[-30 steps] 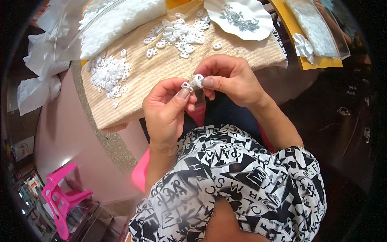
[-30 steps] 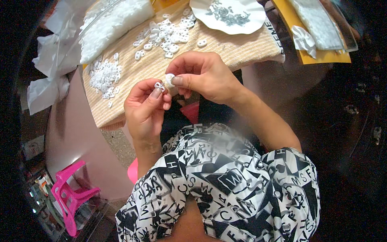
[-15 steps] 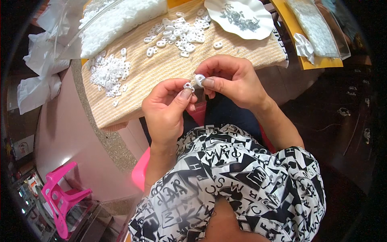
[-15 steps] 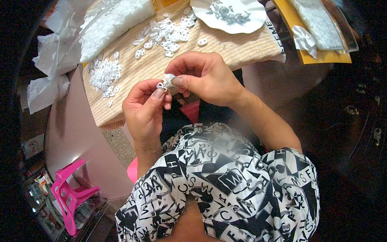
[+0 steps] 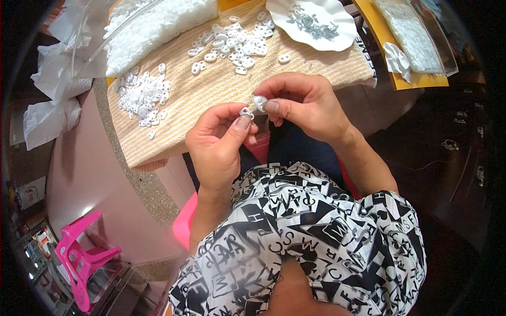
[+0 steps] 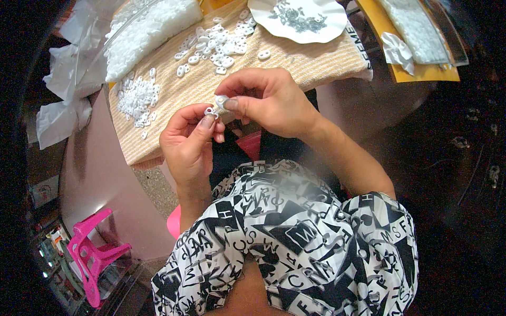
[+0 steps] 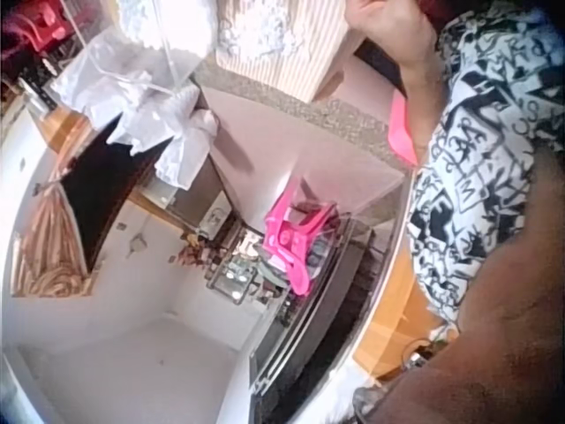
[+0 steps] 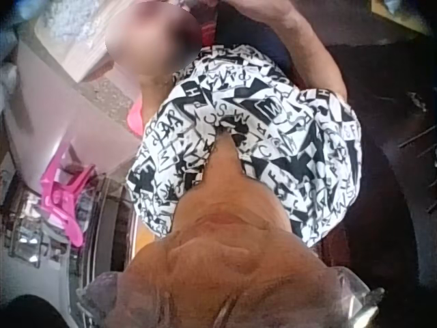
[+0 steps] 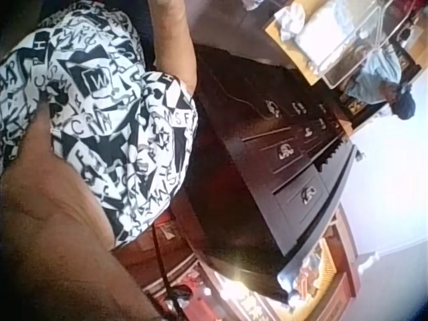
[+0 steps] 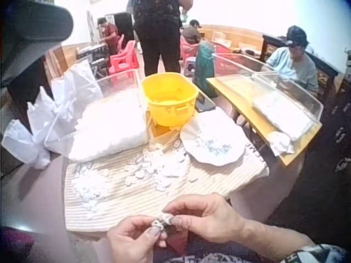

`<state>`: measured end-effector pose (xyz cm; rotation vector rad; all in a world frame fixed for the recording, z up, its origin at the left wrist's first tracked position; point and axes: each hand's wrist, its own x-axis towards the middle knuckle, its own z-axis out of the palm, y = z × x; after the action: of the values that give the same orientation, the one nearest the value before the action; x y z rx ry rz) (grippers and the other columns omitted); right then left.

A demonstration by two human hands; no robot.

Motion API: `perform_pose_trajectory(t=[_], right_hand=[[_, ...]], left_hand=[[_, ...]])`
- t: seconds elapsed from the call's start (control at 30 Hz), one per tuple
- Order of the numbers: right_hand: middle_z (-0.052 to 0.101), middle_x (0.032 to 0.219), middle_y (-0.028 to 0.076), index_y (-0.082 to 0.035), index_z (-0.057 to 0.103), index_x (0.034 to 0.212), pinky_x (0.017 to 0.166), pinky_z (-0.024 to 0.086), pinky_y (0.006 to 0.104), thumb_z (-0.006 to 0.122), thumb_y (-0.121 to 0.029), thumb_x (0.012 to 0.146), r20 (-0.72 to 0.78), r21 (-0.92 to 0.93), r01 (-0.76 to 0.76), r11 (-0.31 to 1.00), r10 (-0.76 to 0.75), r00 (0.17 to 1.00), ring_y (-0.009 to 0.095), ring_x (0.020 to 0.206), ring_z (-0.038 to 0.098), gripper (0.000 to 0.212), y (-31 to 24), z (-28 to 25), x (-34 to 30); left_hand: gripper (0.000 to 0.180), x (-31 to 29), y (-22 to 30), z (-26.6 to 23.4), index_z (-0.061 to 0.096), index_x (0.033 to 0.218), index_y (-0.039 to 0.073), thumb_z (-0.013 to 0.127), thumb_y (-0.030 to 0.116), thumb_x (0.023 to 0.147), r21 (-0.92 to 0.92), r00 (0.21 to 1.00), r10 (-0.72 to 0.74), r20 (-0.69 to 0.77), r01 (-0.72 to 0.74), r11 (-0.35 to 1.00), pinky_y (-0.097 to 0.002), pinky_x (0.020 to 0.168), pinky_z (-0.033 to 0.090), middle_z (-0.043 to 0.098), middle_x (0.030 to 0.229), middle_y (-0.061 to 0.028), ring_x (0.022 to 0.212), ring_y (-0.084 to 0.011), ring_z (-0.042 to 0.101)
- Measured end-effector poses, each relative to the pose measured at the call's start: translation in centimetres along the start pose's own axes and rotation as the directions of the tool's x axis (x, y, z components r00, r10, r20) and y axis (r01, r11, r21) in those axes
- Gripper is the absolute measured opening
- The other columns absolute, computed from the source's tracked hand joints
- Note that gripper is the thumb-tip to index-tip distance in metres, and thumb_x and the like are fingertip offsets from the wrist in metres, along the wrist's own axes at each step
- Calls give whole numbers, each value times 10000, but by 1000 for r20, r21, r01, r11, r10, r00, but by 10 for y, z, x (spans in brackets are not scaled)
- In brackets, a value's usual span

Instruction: Assembling small white plastic components by hand at a workstation.

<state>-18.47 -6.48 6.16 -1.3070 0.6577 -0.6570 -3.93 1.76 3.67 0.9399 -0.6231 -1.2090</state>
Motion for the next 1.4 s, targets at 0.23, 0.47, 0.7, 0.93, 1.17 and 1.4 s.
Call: perform_pose_trajectory(t=[0.23,0.47,0.7,0.93,1.17,1.4], right_hand=[[581,779,74,51,556,979,533,465,198,543,-25,804,92,367,-156,917,131,987,93,614,544,191,11,-3,6],[579,794,94,55,536,1002,536,477,209,533,-22,811,199,555,-272,786,192,961,110,615,554,206,15,-5,8],[576,779,81,55,542,989,529,464,207,544,-29,804,123,483,-202,852,163,979,99,608,541,203,11,0,5],[576,722,44,42,561,968,524,451,194,543,-4,793,-19,127,-32,991,34,999,70,595,524,182,4,4,1],[600,782,59,31,556,967,565,471,193,512,21,807,-49,19,35,999,-34,998,73,673,563,167,-2,10,-5],[597,782,49,29,555,970,568,462,185,505,21,813,-59,-84,60,995,-65,996,64,655,552,165,-2,13,-6]], left_hand=[[158,0,1,2,542,930,-73,556,-31,778,-103,998,-57,-24,54,993,-203,519,472,590,761,-98,607,-112,561],[152,1,4,1,550,923,-61,567,-22,776,-132,994,-104,-19,100,986,-195,519,494,597,764,-92,620,-106,576],[144,0,3,0,555,915,-61,564,-23,776,-65,995,-96,-21,94,993,-194,515,486,595,744,-91,610,-100,567],[143,-2,5,3,552,917,-68,553,-29,779,22,998,-56,-29,57,998,-198,533,470,591,738,-90,601,-104,559],[150,-4,3,5,549,928,-68,555,-18,786,59,1000,-2,-21,3,998,-200,545,474,591,745,-89,621,-104,562],[155,-6,4,8,554,933,-72,562,-17,788,71,999,31,-32,-29,997,-210,552,484,598,765,-98,640,-111,570]])
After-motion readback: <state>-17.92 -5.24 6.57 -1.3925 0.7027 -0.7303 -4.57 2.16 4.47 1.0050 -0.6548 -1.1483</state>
